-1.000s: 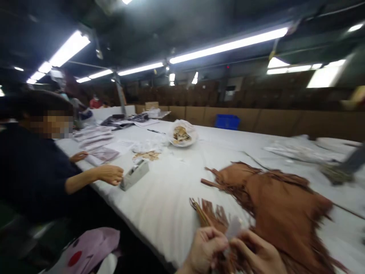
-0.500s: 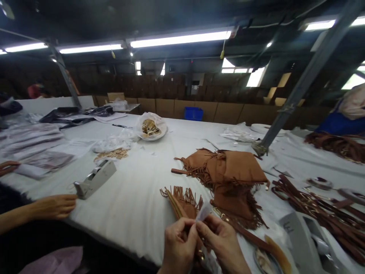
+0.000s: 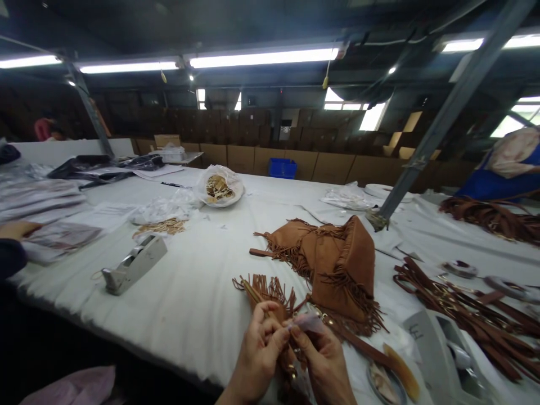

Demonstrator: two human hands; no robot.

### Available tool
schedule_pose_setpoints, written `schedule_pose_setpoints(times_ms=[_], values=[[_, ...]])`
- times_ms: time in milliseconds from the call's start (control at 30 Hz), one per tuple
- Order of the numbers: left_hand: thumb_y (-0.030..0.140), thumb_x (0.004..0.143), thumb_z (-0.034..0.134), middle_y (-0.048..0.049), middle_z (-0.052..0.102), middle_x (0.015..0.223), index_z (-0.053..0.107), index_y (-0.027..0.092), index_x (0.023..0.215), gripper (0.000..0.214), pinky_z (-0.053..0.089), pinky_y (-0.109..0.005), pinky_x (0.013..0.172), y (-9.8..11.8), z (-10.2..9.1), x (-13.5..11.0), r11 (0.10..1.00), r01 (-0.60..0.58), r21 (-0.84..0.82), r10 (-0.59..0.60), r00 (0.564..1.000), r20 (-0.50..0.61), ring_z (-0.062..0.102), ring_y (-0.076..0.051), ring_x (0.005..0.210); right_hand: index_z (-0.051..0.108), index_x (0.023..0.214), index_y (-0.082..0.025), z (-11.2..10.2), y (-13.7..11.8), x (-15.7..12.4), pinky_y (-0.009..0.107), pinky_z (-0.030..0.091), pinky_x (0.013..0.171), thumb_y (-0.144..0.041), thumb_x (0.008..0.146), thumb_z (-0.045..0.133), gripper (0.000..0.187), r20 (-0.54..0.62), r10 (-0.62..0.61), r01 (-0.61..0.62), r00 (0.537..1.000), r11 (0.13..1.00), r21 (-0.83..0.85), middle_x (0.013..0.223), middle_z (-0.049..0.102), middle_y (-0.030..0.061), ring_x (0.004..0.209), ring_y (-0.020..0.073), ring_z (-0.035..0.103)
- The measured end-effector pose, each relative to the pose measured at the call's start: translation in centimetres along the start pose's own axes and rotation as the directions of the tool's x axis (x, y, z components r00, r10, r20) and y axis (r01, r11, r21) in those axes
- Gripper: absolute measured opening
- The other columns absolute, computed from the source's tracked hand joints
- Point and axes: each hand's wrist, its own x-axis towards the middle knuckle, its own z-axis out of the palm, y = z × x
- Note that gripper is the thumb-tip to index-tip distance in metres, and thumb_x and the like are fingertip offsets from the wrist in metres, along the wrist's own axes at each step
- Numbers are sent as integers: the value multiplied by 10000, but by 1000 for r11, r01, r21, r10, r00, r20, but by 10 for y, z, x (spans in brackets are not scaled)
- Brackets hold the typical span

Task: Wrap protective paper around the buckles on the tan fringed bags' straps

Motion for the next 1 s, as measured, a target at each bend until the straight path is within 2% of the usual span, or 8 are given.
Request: schedule_pose_setpoints(times_ms=[133, 333, 500, 633, 700, 767, 900, 1000], values=[[280, 793, 710, 28, 622, 671, 453, 177, 1126, 433, 438, -209, 672, 6, -12, 5, 987, 79, -138, -64, 991, 115, 609, -115, 690, 635, 849, -205, 6, 6, -1, 295, 512, 702, -352, 669, 800, 284, 51, 12, -19, 999, 992, 125, 833, 688, 31, 769, 194, 638], [250, 738, 768, -42, 691, 894, 476, 194, 1126, 489, 443, -190, 615, -3, -24, 14, 938, 198, -285, -129, 961, 244, 633, -110, 674, 597, 940, -226, 11, 7, 1, 292, 507, 683, -357, 709, 772, 318, 142, 74, -110, 987, 957, 269, 837, 649, 16, 739, 167, 625], [249, 725, 782, -3, 662, 802, 435, 209, 1184, 576, 427, -171, 590, -12, -33, 20, 908, 241, -344, -134, 943, 306, 605, -84, 622, 565, 1043, -227, 11, 0, 8, 259, 476, 647, -347, 720, 766, 398, 227, 114, -179, 967, 940, 291, 812, 615, 5, 699, 139, 587], [209, 683, 815, 13, 643, 769, 445, 205, 1164, 607, 382, -141, 562, -5, -36, 18, 904, 254, -345, -121, 924, 364, 583, -67, 624, 565, 934, -185, 16, -5, 13, 207, 408, 569, -373, 780, 707, 282, 336, 84, -182, 938, 945, 272, 663, 525, -38, 585, 92, 491], [210, 676, 819, 25, 627, 725, 449, 199, 1139, 594, 364, -136, 550, -1, -36, 18, 909, 238, -343, -108, 927, 359, 566, -61, 607, 539, 831, -175, 18, -8, 14, 192, 373, 542, -381, 796, 689, 257, 370, 64, -166, 927, 953, 253, 603, 474, -58, 542, 76, 449], [233, 693, 806, 32, 618, 691, 437, 200, 1121, 566, 375, -151, 547, 0, -34, 17, 919, 219, -329, -100, 934, 343, 561, -67, 578, 529, 832, -182, 20, -10, 16, 191, 360, 525, -384, 789, 695, 266, 390, 68, -165, 918, 961, 222, 585, 477, -63, 529, 80, 460], [272, 733, 770, -14, 677, 751, 392, 207, 1113, 540, 437, -202, 594, 0, -32, 17, 948, 152, -281, -74, 961, 268, 617, -111, 616, 553, 1092, -198, 13, -9, 18, 236, 416, 553, -469, 797, 659, 413, 353, 127, -187, 927, 972, 143, 615, 593, -22, 548, 123, 535], [299, 738, 763, -45, 695, 825, 357, 213, 1132, 572, 478, -249, 670, 1, -30, 15, 965, 107, -239, -62, 980, 189, 657, -164, 741, 551, 1172, -206, 5, -1, 21, 269, 453, 596, -601, 758, 629, 578, 253, 144, -191, 957, 967, 170, 860, 680, 65, 630, 145, 582]])
